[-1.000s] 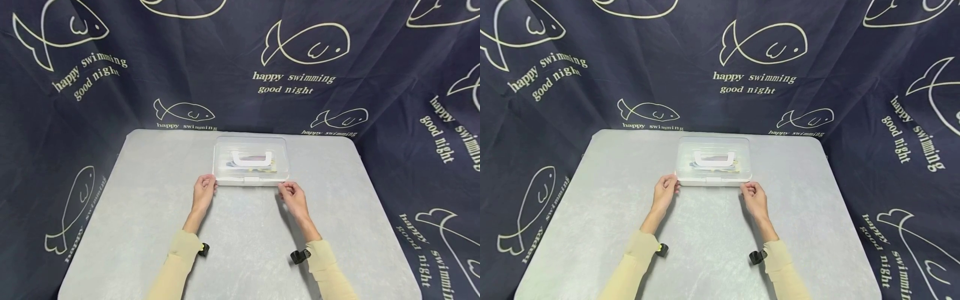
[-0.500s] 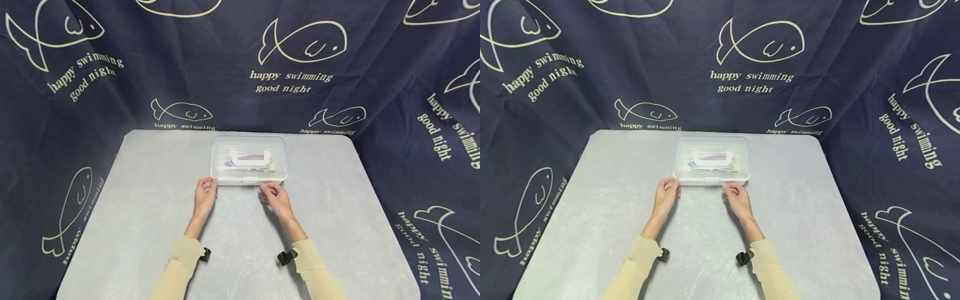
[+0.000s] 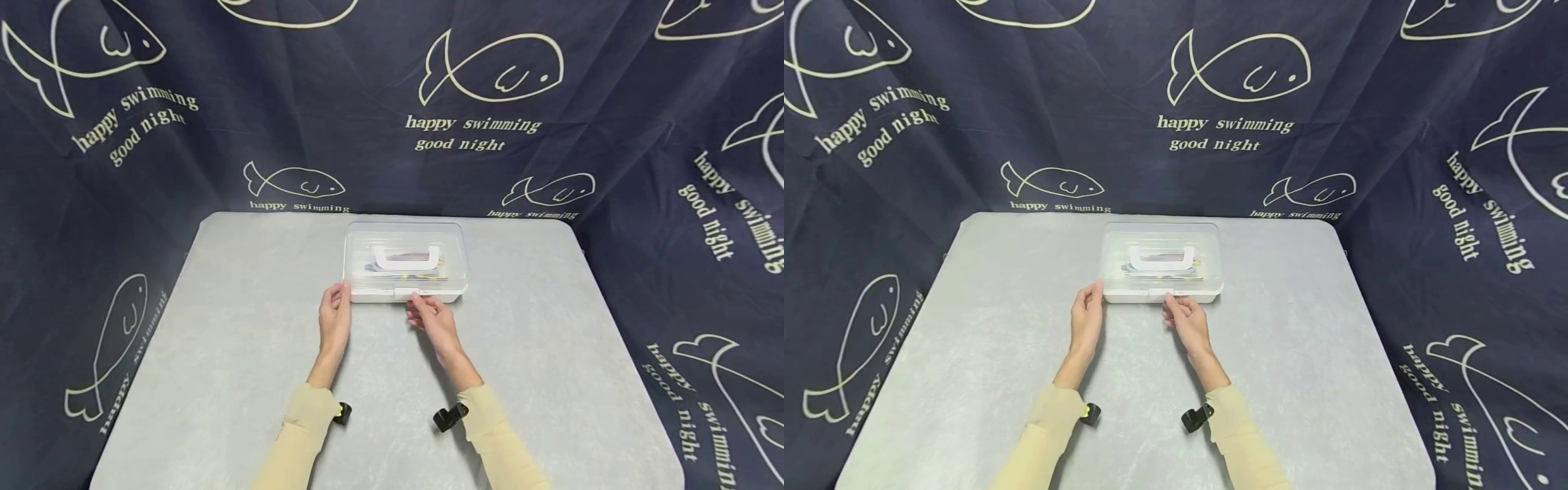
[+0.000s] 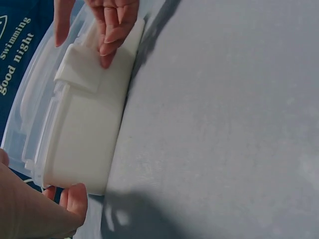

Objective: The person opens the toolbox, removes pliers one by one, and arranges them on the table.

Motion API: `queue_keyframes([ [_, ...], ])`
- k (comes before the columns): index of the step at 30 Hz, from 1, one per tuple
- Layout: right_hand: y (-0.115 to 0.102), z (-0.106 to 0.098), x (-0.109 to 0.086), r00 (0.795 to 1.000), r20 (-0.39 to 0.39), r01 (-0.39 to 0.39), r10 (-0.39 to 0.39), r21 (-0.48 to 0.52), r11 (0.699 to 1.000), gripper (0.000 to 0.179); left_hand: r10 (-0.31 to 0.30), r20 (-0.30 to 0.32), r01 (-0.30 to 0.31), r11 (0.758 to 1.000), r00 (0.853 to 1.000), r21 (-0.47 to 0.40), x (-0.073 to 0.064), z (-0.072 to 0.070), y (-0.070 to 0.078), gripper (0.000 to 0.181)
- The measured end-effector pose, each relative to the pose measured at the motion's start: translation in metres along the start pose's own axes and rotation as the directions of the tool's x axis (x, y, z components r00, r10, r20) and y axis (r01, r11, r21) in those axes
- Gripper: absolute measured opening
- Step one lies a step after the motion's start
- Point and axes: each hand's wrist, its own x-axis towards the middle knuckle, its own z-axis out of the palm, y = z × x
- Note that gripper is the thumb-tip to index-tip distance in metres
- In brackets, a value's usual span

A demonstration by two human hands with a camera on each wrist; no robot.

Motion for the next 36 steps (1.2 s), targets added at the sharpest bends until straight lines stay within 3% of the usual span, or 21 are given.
queue_keyframes([
  [6, 0.002, 0.006, 0.003, 0.999, -0.038, -0.017, 0.019, 0.05, 0.999, 0.042, -0.023, 0.002, 0.023, 0.999, 1.0, -0.022, 0.005, 0.0, 0.008, 0.06],
  [13, 0.0, 0.012, 0.004, 0.992, -0.036, -0.111, 0.123, 0.231, 0.967, 0.042, -0.121, 0.064, 0.126, 0.989, 0.991, -0.079, 0.015, -0.001, 0.013, 0.071],
  [19, 0.002, 0.012, 0.006, 0.986, -0.03, -0.148, 0.164, 0.3, 0.942, 0.042, -0.202, 0.15, 0.227, 0.958, 0.968, -0.174, 0.024, -0.007, 0.02, 0.07],
  [24, 0.002, 0.012, 0.008, 0.984, -0.022, -0.159, 0.174, 0.315, 0.936, 0.035, -0.239, 0.238, 0.3, 0.915, 0.942, -0.269, 0.031, -0.014, 0.023, 0.07],
  [27, 0.002, 0.011, 0.009, 0.985, -0.02, -0.154, 0.169, 0.312, 0.938, 0.035, -0.259, 0.277, 0.335, 0.902, 0.925, -0.273, 0.034, -0.017, 0.024, 0.075],
  [36, 0.002, 0.009, 0.008, 0.986, -0.032, -0.147, 0.162, 0.278, 0.949, 0.04, -0.258, 0.324, 0.328, 0.926, 0.91, -0.186, 0.042, -0.023, 0.024, 0.086],
])
